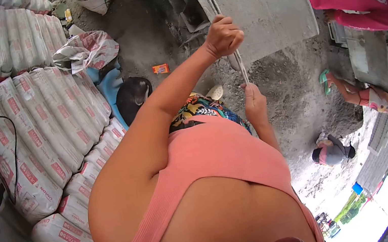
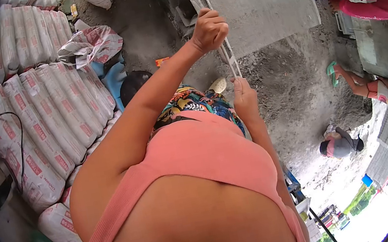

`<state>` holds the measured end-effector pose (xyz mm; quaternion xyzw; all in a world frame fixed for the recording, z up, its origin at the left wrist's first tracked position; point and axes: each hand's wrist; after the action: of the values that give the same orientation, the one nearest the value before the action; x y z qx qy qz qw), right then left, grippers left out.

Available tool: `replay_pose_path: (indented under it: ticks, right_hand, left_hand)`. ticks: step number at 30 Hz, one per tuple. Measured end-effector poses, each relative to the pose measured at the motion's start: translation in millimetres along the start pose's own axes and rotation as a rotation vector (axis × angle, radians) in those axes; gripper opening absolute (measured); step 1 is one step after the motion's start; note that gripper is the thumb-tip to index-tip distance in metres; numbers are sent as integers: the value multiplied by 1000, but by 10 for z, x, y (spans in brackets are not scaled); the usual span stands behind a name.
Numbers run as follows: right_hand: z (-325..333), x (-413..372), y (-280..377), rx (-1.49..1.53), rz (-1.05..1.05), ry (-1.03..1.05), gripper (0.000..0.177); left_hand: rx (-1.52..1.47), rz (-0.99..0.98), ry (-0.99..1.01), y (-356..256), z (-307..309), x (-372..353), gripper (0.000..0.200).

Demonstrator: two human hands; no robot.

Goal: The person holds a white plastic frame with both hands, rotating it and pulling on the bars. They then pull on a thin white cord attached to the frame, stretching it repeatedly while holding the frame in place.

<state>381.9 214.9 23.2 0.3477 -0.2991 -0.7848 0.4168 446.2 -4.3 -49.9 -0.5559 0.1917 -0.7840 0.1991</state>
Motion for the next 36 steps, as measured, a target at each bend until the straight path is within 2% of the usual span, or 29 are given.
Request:
replay_pose_path:
  ticks: [2,4,6,7,9,10,11,13,15,17,20,22,26,29,33,36]
  right_hand:
    - [25,47,-48,55,35,-25,38]
    - [125,-143,152,164,-64,37,39]
    - [108,-88,200,254,74,-38,39]
    - [125,-93,235,262,144,-40,40]
    - [155,-11,196,266,100,6,40]
    - [163,61,172,275,66,38,40]
    - [158,154,149,276,65,31,40]
    - [155,343,140,407,-168,133,40]
    - [193,388,219,344,-104,86,39]
    - [272,194,207,273,-92,42,39]
    - [429,56,36,375,-152,35,38]
    - [570,-118,-44,598,-243,111,39]
    - [873,-298,-124,617,-260,135,45]
    - [1105,-334,-331,652,-371,267,49]
    - [1044,-59,-363,694,-354,330,44]
    - [727,529,-144,831,-335,380,43]
  left_hand:
    - [39,-27,33,100,75,196,39]
    - [28,12,116,-179,182,230,39]
    - [-30,-113,-33,-236,278,608,39]
    - [-29,-96,-31,-295,338,698,39]
    - [6,-207,5,-351,416,828,37]
    - [5,-210,6,-194,298,689,37]
    - [70,-181,81,77,84,421,37]
    - [149,-113,159,156,18,363,40]
    - [109,-81,134,225,-83,441,42]
    - [29,10,122,101,-120,412,45]
    - [51,-58,141,-190,-144,453,46]
    - [24,-44,140,-379,-227,374,47]
    - [4,33,197,-667,-344,139,43]
    - [-6,105,250,-849,-337,54,40]
    - [12,125,260,-702,-375,99,38]
    - [219,57,217,-77,-354,315,35]
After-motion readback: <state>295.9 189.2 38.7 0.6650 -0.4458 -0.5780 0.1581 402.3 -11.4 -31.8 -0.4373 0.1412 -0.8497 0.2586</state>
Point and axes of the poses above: each hand's wrist, its own x-axis towards the middle knuckle, its own z-axis out of the back of the hand, y = z × x, and after that the axes turned 4 degrees about x, right-handed
